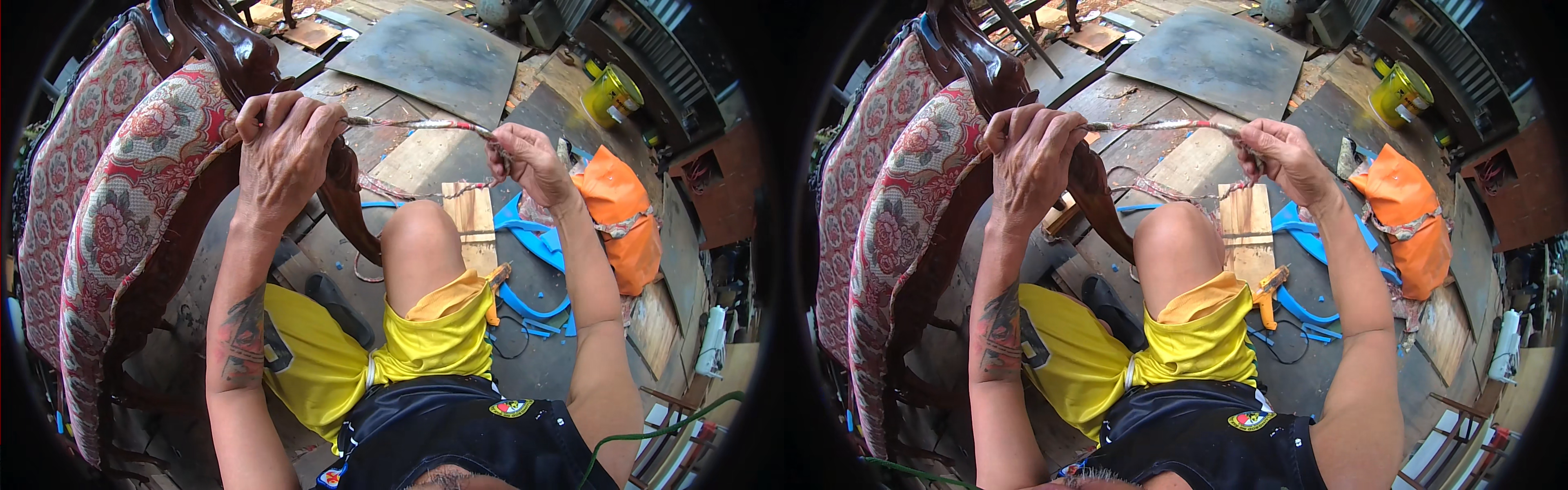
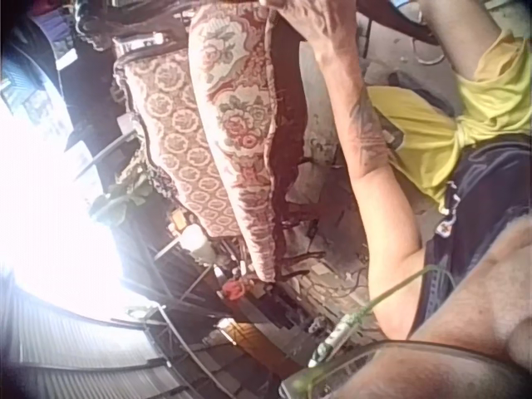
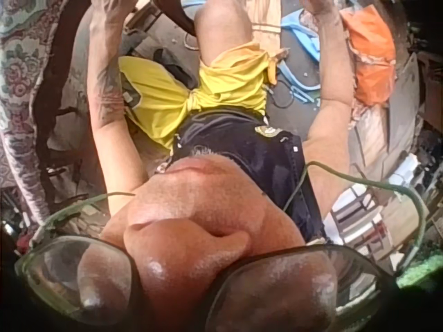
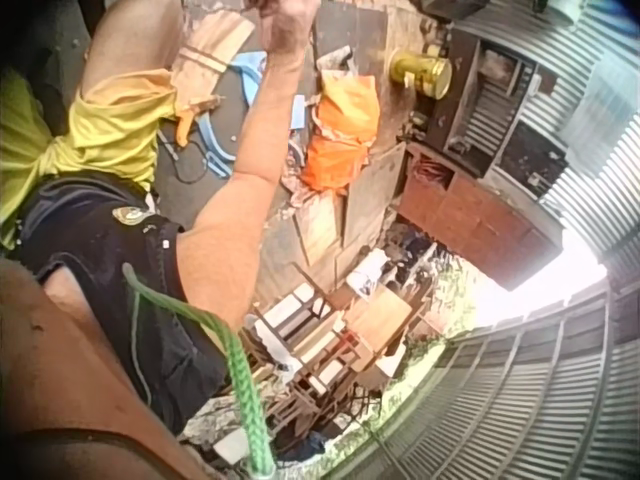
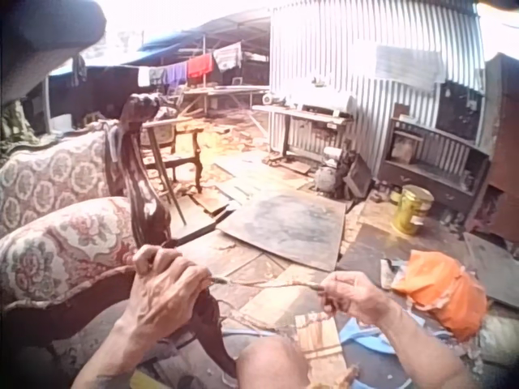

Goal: Applying decorative upholstery trim to a wooden sofa frame using hot glue.

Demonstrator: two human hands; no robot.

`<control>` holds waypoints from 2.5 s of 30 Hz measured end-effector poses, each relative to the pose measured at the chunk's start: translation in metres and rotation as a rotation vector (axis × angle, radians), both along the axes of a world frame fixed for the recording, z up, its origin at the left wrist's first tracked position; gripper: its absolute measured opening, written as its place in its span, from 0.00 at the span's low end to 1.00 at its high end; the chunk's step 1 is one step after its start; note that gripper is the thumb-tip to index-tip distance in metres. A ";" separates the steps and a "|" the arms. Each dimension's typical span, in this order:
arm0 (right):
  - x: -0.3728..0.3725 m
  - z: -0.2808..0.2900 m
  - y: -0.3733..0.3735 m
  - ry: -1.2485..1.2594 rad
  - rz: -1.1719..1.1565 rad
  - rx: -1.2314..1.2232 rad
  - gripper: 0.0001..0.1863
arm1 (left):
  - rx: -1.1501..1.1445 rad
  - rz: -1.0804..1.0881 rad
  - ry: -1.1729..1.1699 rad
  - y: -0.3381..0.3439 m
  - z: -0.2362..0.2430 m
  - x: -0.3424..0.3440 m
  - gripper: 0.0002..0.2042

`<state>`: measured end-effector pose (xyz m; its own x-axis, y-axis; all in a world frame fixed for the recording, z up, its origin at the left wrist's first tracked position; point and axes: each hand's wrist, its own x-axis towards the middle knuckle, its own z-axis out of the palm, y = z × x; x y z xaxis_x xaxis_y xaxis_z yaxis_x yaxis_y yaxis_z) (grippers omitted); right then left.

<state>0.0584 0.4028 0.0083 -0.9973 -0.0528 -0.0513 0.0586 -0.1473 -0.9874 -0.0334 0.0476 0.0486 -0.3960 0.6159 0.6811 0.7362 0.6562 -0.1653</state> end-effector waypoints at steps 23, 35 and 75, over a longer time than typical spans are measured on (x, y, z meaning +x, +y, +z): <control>-0.044 0.025 -0.050 0.166 -0.086 0.320 0.08 | 0.003 -0.080 -0.080 0.042 -0.010 -0.002 0.08; -0.092 0.009 -0.037 0.197 0.095 0.190 0.11 | 0.157 0.287 0.225 -0.057 -0.003 0.027 0.16; -0.098 -0.005 -0.008 0.341 0.058 0.662 0.10 | 0.109 0.252 0.131 -0.071 0.022 0.010 0.08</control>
